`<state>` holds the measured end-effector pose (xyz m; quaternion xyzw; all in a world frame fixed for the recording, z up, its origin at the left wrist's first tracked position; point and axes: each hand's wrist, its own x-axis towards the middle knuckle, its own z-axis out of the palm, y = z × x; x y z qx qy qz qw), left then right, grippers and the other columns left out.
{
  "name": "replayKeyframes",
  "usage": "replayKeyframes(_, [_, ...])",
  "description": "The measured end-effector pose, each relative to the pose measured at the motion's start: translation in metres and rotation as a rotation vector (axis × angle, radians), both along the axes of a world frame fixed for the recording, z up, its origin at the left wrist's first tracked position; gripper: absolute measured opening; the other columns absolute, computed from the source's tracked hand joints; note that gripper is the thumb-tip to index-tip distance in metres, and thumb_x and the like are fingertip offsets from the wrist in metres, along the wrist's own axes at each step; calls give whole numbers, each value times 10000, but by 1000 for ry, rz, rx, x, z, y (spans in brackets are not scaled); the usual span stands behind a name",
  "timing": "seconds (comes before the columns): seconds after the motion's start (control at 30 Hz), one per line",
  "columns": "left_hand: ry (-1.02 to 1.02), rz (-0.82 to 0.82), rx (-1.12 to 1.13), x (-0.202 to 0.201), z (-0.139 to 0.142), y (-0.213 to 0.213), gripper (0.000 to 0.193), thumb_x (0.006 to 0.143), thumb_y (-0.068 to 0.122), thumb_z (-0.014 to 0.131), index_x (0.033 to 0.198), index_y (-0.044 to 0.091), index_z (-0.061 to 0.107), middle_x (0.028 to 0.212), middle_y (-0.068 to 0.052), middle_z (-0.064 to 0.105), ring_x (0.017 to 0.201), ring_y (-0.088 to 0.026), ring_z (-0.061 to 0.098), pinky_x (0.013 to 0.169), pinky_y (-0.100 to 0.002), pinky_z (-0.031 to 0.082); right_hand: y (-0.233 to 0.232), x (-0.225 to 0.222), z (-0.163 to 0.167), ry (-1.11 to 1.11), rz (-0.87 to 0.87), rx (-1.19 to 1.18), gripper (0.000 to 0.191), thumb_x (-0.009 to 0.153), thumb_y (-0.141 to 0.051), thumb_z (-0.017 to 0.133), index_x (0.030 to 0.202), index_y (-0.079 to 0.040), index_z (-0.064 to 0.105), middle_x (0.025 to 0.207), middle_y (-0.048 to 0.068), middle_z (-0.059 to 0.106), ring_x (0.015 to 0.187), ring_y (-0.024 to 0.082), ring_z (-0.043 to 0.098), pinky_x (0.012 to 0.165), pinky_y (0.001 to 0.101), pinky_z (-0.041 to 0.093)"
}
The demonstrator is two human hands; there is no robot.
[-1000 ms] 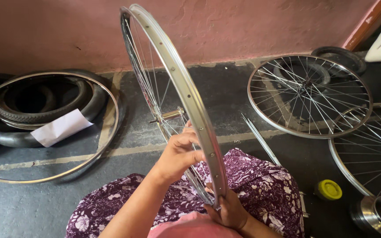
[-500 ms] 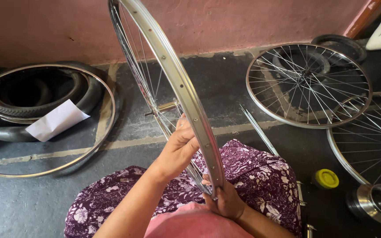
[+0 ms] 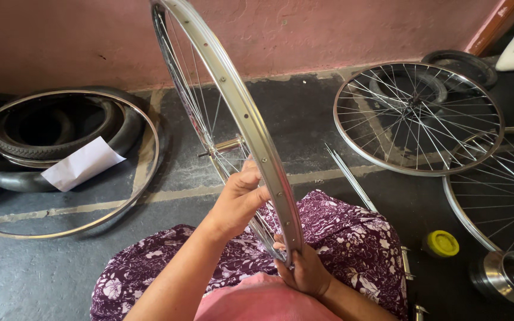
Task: The person inserts bicycle spokes into the rim and hub of a bicycle wheel. They repeatedly pick up a spoke, thread it through a hole in the rim, and attach it to the hub, rotating the wheel to access different positions.
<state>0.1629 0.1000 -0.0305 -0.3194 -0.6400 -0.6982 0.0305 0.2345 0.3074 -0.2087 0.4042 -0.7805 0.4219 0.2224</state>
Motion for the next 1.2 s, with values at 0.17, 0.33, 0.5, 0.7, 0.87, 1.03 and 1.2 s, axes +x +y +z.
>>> replayKeyframes(0.17, [193, 86, -249, -1, 4, -1, 218, 1099, 222, 562, 1095, 111, 749, 1097, -3, 658, 1249, -185, 549, 1298, -412, 220, 1, 3, 2, -107, 2, 1, 429, 913, -75, 706, 1265, 81, 516, 1235, 253, 632, 1075, 392, 697, 915, 444, 587])
replayKeyframes(0.33, [-393, -216, 258, 1, 7, 2, 206, 937, 177, 721, 1139, 140, 708, 1107, -19, 661, 1122, -229, 546, 1050, -448, 401, 1, 3, 0, -41, -14, 14, 386, 904, -89, 714, 1227, 25, 537, 1230, 248, 637, 1092, 396, 686, 924, 452, 578])
replayKeyframes(0.5, [18, -15, -65, 0, 10, 1, 202, 1032, 242, 641, 1101, 76, 733, 1191, -29, 627, 1248, -214, 508, 1143, -392, 360, 2, -2, 2, 153, 29, -30, 407, 1004, -74, 689, 1274, 76, 425, 1328, 191, 631, 1208, 369, 677, 1030, 445, 569])
replayKeyframes(0.7, [134, 71, -169, 2, 6, 0, 242, 1090, 267, 570, 1139, 93, 730, 1215, -27, 643, 1307, -211, 499, 1189, -380, 346, 5, 1, 8, 12, 5, 92, 691, 864, -90, 771, 1422, -110, 365, 1261, 249, 639, 1083, 432, 692, 886, 495, 603])
replayKeyframes(0.87, [-191, -155, 211, 3, -2, 1, 206, 959, 190, 750, 1132, 81, 728, 1225, -15, 615, 1224, -208, 520, 1103, -399, 404, 2, 0, 12, 183, 106, 24, 1107, 926, -44, 735, 1650, -263, -73, 1349, 259, 597, 1104, 418, 701, 875, 492, 626])
replayKeyframes(1.03, [1, -6, -45, -2, 0, -5, 179, 1027, 223, 683, 1094, 76, 760, 1208, -38, 650, 1256, -197, 519, 1142, -386, 387, 1, -3, 11, 203, 94, 30, 1115, 913, -53, 737, 1651, -258, -73, 1333, 246, 600, 1088, 420, 699, 863, 500, 619])
replayKeyframes(1.2, [221, 89, -237, 5, 17, -5, 254, 1121, 241, 531, 1204, 83, 711, 1246, -44, 653, 1236, -212, 536, 1139, -401, 394, -5, -3, 20, 201, 126, 27, 1055, 973, -55, 721, 1648, -240, -68, 1402, 279, 581, 1083, 371, 716, 851, 454, 624])
